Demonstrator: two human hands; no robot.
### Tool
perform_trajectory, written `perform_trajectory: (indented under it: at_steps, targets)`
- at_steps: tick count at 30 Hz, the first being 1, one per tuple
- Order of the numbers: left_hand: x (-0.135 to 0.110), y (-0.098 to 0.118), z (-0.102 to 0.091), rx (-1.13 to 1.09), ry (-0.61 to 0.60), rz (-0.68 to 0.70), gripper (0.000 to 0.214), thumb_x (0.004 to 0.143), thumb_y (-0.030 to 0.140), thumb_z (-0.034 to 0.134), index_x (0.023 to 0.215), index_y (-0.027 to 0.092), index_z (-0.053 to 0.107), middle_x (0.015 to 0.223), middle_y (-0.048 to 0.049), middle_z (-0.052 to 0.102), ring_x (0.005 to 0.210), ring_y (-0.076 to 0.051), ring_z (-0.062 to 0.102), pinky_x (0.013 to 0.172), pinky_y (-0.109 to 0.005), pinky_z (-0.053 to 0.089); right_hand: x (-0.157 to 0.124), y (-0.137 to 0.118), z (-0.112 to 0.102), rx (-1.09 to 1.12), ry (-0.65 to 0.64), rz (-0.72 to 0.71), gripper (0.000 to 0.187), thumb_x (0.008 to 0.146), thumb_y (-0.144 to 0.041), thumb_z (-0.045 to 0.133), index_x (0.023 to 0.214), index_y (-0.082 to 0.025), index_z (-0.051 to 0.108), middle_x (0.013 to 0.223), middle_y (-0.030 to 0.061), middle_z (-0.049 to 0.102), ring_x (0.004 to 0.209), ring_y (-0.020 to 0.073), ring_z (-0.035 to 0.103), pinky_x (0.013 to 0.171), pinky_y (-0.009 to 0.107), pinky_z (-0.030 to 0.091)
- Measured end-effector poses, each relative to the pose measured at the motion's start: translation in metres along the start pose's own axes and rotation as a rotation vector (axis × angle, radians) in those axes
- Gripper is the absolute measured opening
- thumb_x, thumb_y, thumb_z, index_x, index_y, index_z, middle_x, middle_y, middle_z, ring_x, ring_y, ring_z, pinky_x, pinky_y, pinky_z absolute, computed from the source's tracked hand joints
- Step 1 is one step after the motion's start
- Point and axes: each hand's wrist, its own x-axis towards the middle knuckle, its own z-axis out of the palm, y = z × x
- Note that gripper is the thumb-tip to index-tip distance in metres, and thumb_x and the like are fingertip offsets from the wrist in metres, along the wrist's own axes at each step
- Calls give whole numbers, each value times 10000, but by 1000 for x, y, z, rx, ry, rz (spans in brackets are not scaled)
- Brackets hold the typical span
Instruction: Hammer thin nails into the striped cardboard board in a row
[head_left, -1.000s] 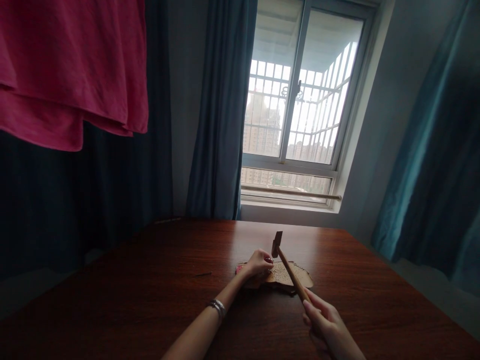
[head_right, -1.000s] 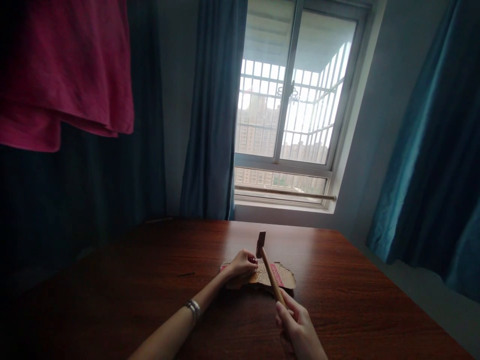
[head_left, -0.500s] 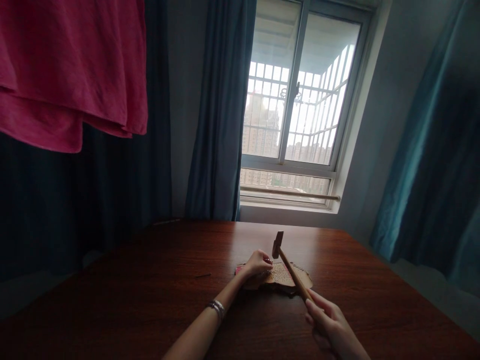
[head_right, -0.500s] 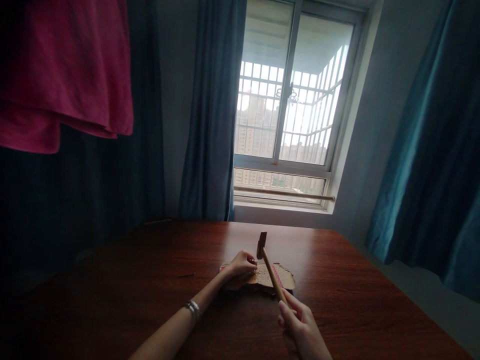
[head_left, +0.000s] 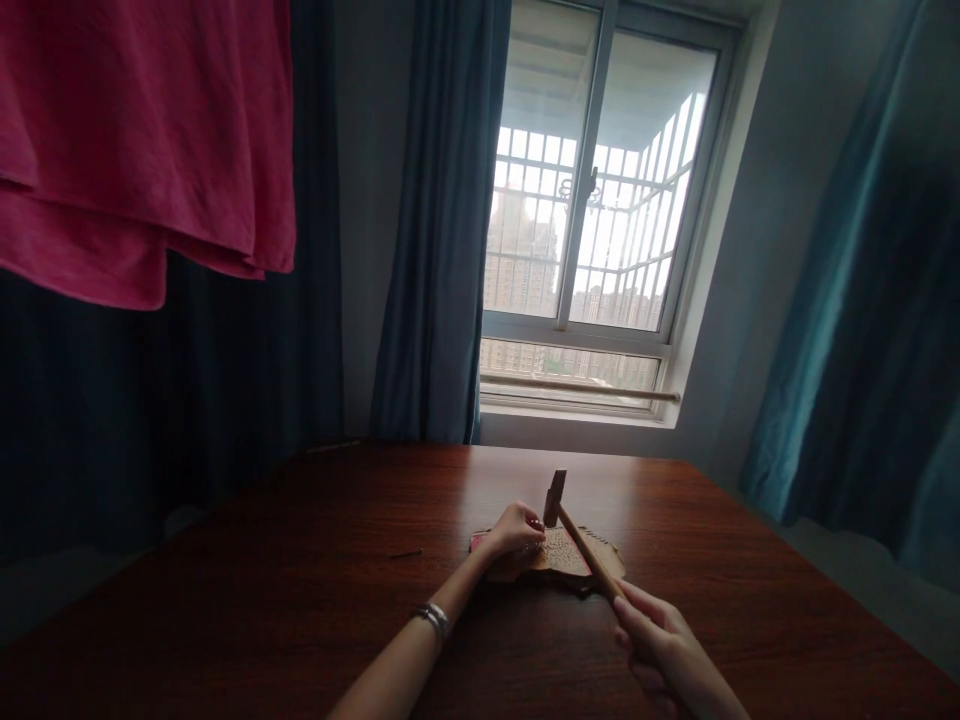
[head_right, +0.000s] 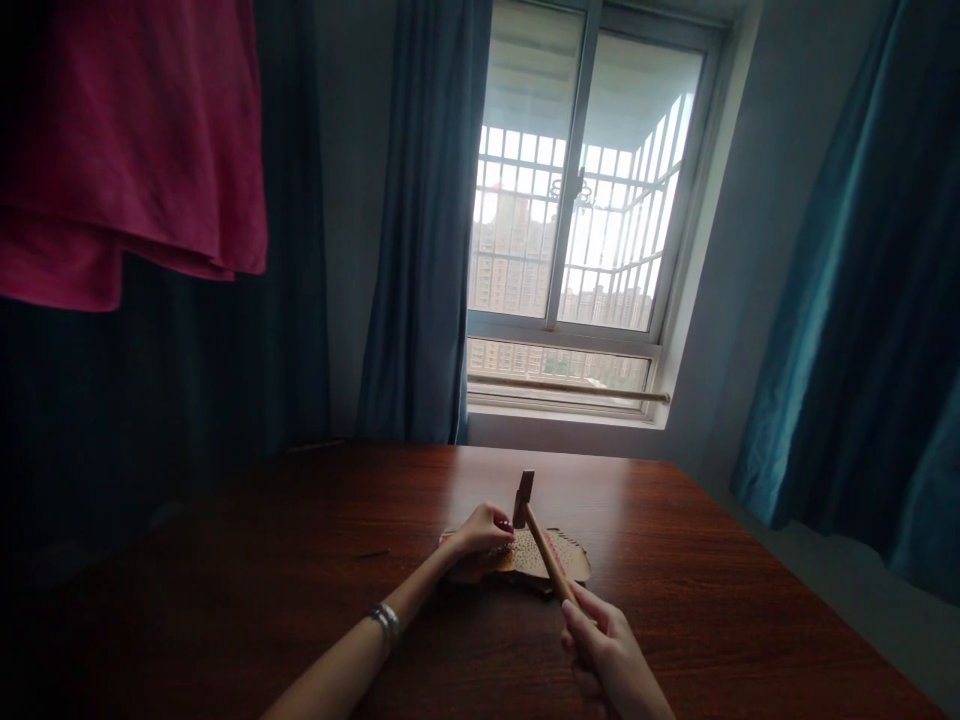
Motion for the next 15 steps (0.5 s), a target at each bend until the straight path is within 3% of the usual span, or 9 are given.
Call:
perform_trajectory:
  at_steps: [6,11,15]
  targets:
    - [0,1,0,4,12,-9,232,547,223,609,688,62,698,554,-11,581,523,-101,468,477,-190,290,0,-2,-3,-12,-10,-20,668,748,-478,553,1314,-220,307,596,-59,473,290,-3,262,227,112,202]
    - [0,3,0,3,20,-14,218,552,229,601,656,59,690,531,-2,558,505,-94,451,467,-190,273,5,7,-5,-92,-29,-49,683,723,-508,568,1267,-134,392,518,-67,451,277,-14,249,241,104,169]
    - [-1,4,0,-12,10,-11,228,545,228,603,671,61,693,550,-6,573,516,-98,460,473,-190,284,7,13,-4,-35,13,-59,721,680,-536,598,1262,-150,416,510,-64,461,270,-16,232,243,111,153]
